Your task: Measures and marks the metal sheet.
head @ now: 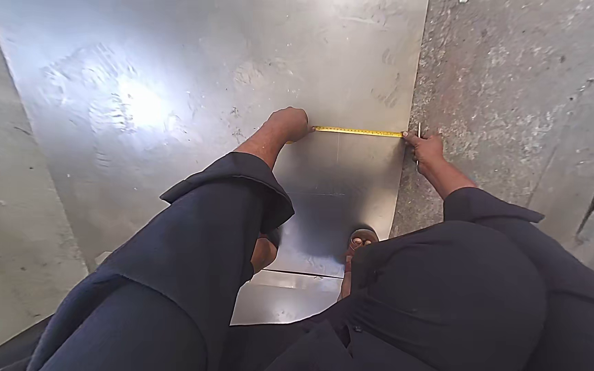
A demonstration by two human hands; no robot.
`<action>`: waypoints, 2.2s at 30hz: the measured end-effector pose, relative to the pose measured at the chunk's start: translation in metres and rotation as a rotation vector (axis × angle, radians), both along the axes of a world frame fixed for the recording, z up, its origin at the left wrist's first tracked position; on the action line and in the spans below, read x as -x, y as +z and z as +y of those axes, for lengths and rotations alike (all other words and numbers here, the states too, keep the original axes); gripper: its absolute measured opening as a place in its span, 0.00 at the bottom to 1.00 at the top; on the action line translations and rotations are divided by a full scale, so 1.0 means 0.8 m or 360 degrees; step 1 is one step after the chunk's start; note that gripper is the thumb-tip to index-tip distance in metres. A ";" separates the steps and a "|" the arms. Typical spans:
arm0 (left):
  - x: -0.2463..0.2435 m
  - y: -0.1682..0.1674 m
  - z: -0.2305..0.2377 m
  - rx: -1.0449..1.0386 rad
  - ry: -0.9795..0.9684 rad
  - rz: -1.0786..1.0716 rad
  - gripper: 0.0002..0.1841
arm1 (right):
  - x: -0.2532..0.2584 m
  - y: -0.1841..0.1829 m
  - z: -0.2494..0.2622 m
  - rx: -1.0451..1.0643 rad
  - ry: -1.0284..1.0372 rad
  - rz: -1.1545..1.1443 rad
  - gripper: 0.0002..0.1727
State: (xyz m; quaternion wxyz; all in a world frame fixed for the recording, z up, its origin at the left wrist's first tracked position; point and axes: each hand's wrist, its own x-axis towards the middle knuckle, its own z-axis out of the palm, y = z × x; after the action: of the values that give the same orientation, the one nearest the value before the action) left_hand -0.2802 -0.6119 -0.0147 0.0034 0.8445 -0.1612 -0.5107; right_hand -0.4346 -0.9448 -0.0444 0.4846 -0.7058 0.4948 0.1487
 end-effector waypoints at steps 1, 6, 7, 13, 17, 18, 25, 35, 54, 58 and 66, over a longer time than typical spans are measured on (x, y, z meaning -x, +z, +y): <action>0.001 -0.003 0.000 0.0000 -0.0007 0.0020 0.29 | 0.003 -0.002 -0.001 -0.0020 -0.0050 -0.0015 0.16; 0.001 -0.015 0.002 0.0020 -0.0027 0.0077 0.29 | 0.005 -0.002 -0.002 -0.0182 -0.0263 -0.0066 0.13; 0.000 -0.014 0.003 0.0029 -0.0026 0.0073 0.29 | 0.001 -0.002 -0.002 -0.0193 -0.0288 -0.0072 0.13; 0.009 -0.012 0.005 0.0022 0.0004 0.0064 0.29 | 0.005 -0.004 -0.001 -0.0148 -0.0269 -0.0055 0.12; 0.011 -0.013 0.006 0.0032 0.0037 0.0047 0.29 | 0.007 -0.006 0.002 -0.0108 -0.0235 -0.0119 0.10; 0.011 -0.012 0.006 0.0026 0.0033 0.0047 0.29 | 0.007 -0.008 0.002 -0.0112 -0.0231 -0.0137 0.09; 0.013 -0.010 0.004 0.0007 0.0022 0.0016 0.29 | 0.009 -0.009 -0.001 -0.0123 -0.0209 -0.0148 0.10; 0.017 -0.006 0.004 0.0017 0.0030 0.0016 0.28 | 0.009 -0.005 0.000 -0.0128 -0.0217 -0.0155 0.11; 0.019 -0.005 0.005 0.0021 0.0043 0.0011 0.28 | 0.009 -0.002 -0.005 -0.0163 -0.0153 -0.0112 0.10; 0.021 -0.002 0.003 0.0000 0.0034 0.0001 0.28 | 0.008 -0.003 -0.007 -0.0175 -0.0145 -0.0095 0.11; 0.075 0.017 -0.001 0.0574 0.0469 0.0292 0.22 | 0.016 0.007 -0.017 -0.0407 -0.0274 -0.0156 0.10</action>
State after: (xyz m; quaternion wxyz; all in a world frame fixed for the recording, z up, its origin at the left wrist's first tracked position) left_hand -0.3400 -0.6130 -0.0009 0.2433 0.7946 -0.1238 -0.5422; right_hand -0.4471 -0.9583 -0.0385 0.6051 -0.5998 0.5062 0.1339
